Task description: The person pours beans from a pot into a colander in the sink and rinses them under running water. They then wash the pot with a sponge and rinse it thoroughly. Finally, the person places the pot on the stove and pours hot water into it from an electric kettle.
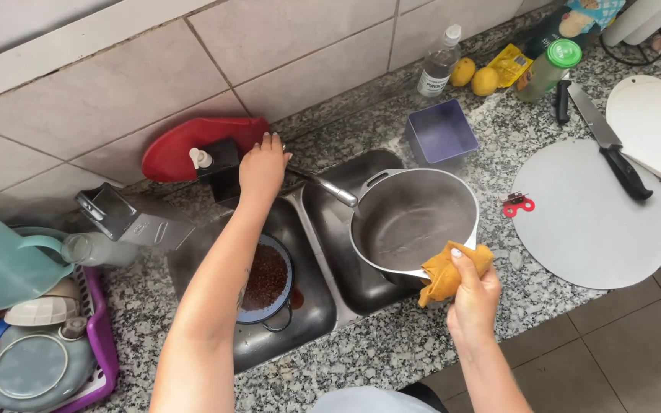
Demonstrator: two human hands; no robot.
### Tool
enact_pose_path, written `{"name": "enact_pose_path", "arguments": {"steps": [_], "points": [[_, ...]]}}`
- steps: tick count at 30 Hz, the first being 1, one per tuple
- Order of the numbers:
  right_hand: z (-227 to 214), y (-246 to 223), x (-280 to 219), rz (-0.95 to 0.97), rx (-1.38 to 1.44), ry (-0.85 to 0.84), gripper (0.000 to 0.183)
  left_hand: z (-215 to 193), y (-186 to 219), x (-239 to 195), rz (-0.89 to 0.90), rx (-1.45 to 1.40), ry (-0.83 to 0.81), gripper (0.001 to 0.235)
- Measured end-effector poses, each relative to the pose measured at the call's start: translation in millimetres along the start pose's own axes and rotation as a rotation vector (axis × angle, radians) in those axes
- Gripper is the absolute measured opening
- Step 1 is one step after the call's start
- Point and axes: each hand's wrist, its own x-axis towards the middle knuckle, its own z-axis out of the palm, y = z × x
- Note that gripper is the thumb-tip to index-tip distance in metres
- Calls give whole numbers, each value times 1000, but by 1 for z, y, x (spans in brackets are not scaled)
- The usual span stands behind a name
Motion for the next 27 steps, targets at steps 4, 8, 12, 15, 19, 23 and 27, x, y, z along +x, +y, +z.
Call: {"name": "enact_pose_path", "arguments": {"steps": [4,8,12,15,19,23,27], "points": [[-7,2,-2,-13,-15,38,27,-24,2,-8,40,-53,-10,49],[-9,3,-6,-3,-21,37,28,-33,5,-12,62,-40,25,47],[-9,4,-7,83,-13,-8,27,-42,6,-8,69,-12,-9,49],[-21,17,-5,169,-27,-35,28,-42,5,-13,72,-6,-22,47],[-29,30,0,297,-16,-103,32,-38,3,-11,60,-2,-45,46],[-44,58,26,364,-54,-156,23,-40,1,-10,55,-10,-17,43],[-66,118,81,433,143,-391,28,-54,3,-13,45,-44,-71,40]]}}
